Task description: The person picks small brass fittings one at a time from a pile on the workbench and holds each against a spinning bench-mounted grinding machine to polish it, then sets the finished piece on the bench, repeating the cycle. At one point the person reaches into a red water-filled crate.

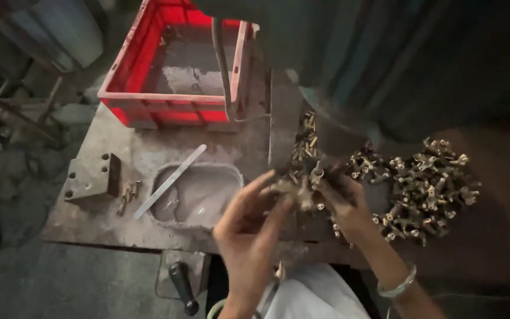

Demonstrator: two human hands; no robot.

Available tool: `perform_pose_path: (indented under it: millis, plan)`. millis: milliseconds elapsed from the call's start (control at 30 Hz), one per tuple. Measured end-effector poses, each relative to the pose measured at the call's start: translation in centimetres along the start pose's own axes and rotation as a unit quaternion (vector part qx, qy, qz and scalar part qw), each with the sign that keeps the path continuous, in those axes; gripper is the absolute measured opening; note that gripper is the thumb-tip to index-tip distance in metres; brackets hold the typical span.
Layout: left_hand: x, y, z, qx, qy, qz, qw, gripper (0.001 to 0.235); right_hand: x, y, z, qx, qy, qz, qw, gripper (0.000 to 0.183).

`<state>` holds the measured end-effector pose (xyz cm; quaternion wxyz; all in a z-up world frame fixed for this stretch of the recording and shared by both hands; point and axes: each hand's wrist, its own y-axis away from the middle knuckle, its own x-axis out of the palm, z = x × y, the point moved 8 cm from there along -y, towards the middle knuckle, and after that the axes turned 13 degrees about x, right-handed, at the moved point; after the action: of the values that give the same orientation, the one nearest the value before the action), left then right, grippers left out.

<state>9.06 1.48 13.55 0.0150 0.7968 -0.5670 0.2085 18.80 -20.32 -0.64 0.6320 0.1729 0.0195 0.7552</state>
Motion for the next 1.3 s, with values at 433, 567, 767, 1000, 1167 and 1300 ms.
perform_pose_path:
  millis: [433,567,767,1000,1167,1300]
  plan:
    - [-2.0,0.1,6.1,0.211,-0.461,0.231,0.83,0.053,0.2,4.5,-4.2,0.124,0.115,-0.005,0.986,0.043]
    - [0.2,-3.4,1.9,0.154,-0.3,0.139,0.931,0.05,1.9,1.9,1.0,0.049,0.046,-0.055,0.996,0.029]
    - [2.8,-1.2,-7.3,0.281,-0.061,0.045,0.957,0.043,0.6,0.8,-1.0,0.021,-0.097,-0.044,0.994,0.028]
    - [0.0,0.5,0.4,0.384,-0.346,0.132,0.846,0.042,1.3,2.3,0.9,0.056,0.139,-0.089,0.985,0.033]
    - [-1.7,-1.9,5.4,0.13,-0.494,0.248,0.823,0.033,-5.0,1.7,-9.2,-0.016,0.165,-0.081,0.983,0.026]
    - [-1.2,2.2,7.9,-0.03,-0.268,0.314,0.91,0.014,2.1,7.6,-2.6,0.112,0.351,-0.036,0.929,0.027]
